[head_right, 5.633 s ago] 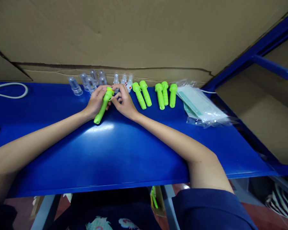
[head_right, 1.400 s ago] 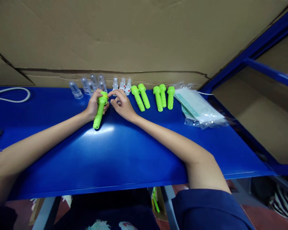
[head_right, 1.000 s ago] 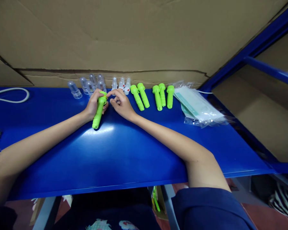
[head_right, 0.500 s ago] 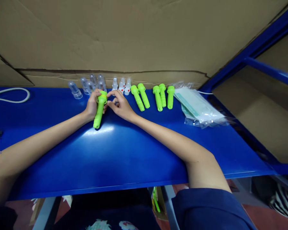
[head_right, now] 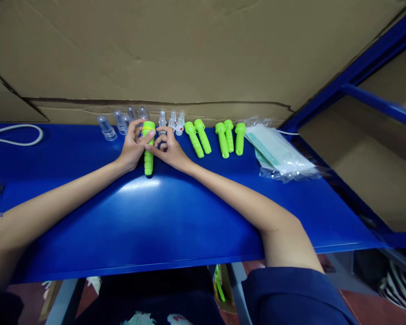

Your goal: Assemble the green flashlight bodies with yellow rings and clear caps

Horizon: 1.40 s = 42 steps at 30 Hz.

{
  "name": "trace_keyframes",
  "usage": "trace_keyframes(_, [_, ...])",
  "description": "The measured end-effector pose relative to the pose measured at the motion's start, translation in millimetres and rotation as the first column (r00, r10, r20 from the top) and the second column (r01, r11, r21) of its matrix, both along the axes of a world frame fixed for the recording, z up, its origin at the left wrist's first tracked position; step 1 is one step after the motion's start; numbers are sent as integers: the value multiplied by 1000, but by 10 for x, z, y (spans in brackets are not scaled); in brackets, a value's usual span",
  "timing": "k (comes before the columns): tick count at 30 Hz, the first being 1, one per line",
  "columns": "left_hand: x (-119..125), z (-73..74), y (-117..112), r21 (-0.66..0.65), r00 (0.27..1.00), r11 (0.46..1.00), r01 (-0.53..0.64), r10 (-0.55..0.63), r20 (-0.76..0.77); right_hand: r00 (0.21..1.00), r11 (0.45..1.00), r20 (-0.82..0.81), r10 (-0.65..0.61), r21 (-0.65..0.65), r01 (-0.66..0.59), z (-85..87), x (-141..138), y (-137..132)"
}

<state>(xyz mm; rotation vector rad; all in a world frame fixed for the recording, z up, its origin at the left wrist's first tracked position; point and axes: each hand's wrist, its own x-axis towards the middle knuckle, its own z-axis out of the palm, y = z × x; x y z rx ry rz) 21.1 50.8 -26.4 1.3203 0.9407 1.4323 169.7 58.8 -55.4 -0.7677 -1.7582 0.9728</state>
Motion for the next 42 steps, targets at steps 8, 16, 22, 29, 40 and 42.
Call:
trace_keyframes(8, [-16,-42,50,3,1000,1000,3,-3,13,993,992,10,115,-52,-114,6,-3,-67])
trace_keyframes(16, [-79,-137,187,-51,988,990,132,-127,93,994,996,94,61,63,-67,-59,37,-12])
trace_keyframes(22, [-71,-101,180,-73,977,984,161,-149,153,998,997,38,42,61,-44,-42,20,-20])
trace_keyframes(29, [-82,-63,158,-104,968,973,207,-188,165,1000,995,19,22,97,-24,-32,20,-42])
trace_keyframes(40, [-67,-40,134,-139,963,963,230,-204,176,1000,995,9,17,98,-18,0,27,-73])
trace_keyframes(42, [-69,-51,141,-131,963,965,227,-202,177,999,994,16,33,99,-34,4,29,-83])
